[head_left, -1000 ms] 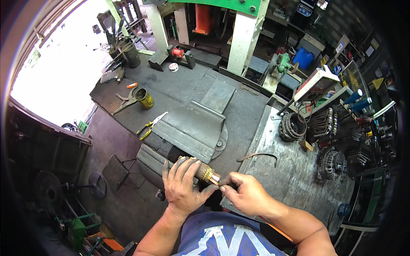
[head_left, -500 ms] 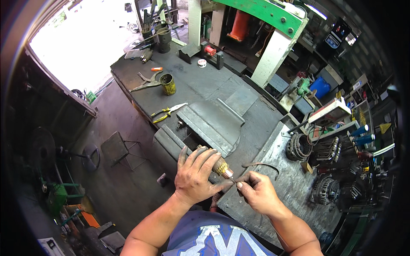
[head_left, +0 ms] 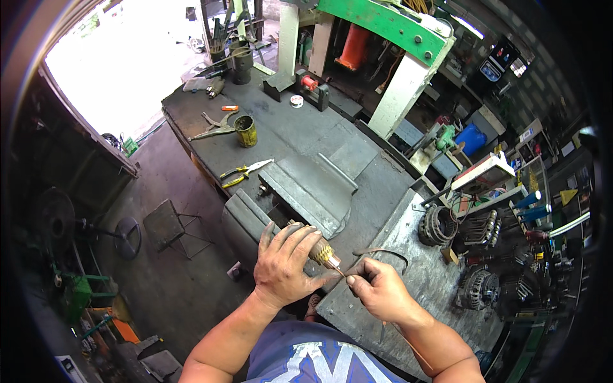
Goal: The person uses a hooked metal tool to scrape and clean a cylindrical metal part clamped in a bench vise. They repeatedly scrape the surface, rotate the part, and inspect it by hand throughout the clip.
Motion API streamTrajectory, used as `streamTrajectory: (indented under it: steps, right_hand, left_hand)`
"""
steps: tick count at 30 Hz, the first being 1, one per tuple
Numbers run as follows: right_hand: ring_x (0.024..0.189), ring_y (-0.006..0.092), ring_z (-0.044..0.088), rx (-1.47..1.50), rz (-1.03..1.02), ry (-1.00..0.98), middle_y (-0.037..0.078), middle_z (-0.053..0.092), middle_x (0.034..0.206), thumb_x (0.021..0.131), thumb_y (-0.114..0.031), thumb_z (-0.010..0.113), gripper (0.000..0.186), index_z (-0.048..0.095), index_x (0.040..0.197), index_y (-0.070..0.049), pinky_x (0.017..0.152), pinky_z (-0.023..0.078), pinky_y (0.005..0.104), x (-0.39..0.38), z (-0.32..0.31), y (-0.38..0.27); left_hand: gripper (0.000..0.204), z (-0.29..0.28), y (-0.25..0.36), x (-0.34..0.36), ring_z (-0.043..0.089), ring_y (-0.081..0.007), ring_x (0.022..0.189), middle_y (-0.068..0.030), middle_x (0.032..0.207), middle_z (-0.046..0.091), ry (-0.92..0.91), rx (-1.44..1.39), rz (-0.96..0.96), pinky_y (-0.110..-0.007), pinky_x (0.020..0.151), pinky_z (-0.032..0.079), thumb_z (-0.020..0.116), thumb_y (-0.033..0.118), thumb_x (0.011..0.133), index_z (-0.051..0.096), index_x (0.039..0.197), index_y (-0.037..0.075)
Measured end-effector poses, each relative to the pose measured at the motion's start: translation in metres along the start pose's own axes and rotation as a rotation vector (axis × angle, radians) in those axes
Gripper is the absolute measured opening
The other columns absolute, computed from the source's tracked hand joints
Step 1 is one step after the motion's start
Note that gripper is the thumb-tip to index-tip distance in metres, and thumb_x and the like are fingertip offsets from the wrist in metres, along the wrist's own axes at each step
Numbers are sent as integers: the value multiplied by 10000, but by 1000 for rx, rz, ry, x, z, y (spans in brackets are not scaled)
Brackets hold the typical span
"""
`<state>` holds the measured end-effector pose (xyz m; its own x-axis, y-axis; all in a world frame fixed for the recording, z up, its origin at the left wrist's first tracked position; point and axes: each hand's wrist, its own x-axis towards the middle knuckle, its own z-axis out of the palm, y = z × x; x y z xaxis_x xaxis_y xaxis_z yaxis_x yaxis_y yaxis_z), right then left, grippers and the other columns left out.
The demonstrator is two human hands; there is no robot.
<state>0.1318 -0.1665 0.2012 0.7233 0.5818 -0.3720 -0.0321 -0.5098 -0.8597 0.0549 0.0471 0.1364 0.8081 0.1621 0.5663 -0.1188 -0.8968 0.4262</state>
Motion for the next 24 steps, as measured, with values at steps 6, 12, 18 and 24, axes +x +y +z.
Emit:
streamTrajectory:
  steps: [6,12,18,24]
  right_hand:
    - [757,113,540,70,14,24,52,641,797,1029,-85,741,165,634,956,17,667,482,352,-1,5,3]
    - [696,176,582,-212,-160,110,180,680,777,1019,-78,751,153,641,987,24,663,509,389,-8,12,-2]
    - [698,132,528,-127,-50,70,69,628,760,1045,-91,736,156,640,982,16,620,468,364,-2,10,0]
    - [672,70,504,46,44,10,-7,595,756,1072,-104,706,156,645,985,9,574,433,300,-9,-1,-5]
  left_hand:
    - [834,-4,-1,-2,663,-294,1311,-39,1387,719,4,-27,4,-597,1256,346,879,663,775,670,1410,165]
    - [861,-5,-2,-5,654,-301,1344,-48,1409,706,0,-40,-11,-603,1270,333,895,652,753,661,1421,162]
    - [862,-3,-2,-7,672,-320,1321,-61,1379,726,61,-62,-19,-605,1266,342,912,661,732,676,1381,145]
    - [873,-7,2,-5,655,-327,1323,-56,1392,705,35,-46,-28,-633,1252,339,875,698,763,654,1406,149]
